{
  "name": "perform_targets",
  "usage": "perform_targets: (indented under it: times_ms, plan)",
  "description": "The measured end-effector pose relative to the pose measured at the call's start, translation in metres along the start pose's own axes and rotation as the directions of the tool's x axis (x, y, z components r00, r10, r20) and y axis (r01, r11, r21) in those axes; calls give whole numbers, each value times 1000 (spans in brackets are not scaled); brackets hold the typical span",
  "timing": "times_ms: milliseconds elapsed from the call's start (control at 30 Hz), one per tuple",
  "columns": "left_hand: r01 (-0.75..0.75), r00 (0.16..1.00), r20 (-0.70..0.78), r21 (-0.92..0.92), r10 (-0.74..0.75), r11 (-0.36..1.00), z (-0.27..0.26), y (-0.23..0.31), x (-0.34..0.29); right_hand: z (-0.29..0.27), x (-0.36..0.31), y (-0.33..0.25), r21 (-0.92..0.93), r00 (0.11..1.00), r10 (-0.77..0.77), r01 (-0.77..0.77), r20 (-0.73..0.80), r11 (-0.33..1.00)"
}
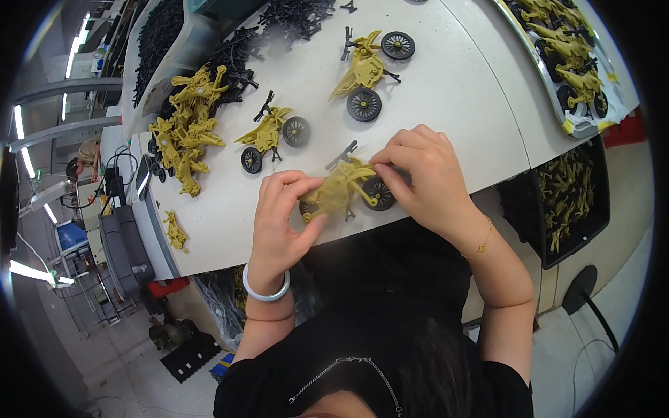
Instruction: The person assembles toy motorcycles by hand, attaching wheels, handlebars, and kickstands to the plastic motorcycle frames. The person places completed motorcycles onto a tray, gathers additional frame pieces from a bag beneath the table, and attaches wheels and components to the frames.
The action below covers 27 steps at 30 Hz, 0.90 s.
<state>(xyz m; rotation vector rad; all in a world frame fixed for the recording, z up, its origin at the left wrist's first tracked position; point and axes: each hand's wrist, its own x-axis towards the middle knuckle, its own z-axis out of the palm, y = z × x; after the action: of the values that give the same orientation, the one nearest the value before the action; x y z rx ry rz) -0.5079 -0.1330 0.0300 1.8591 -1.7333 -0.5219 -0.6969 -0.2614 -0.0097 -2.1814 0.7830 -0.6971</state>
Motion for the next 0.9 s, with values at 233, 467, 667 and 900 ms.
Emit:
perform_targets:
  times_ms: [233, 467, 667, 900]
  plan:
    - [52, 999, 19, -28, -51, 998, 6, -6, 2, 7, -14, -2, 201, 931, 91, -19, -355, 979]
    - [38, 999, 9, 17, -38, 999, 9, 2, -1, 38, -54, -25, -295, 951, -201, 127, -236, 947]
    - [44, 997, -67, 51, -40, 998, 18, 0, -5, 45, -53, -20, -319, 953, -181, 97, -244, 943]
    - [18, 999, -33, 99, -15, 995, 10, 12, 1, 49, -52, -17, -294, 939, -214, 131, -270, 947]
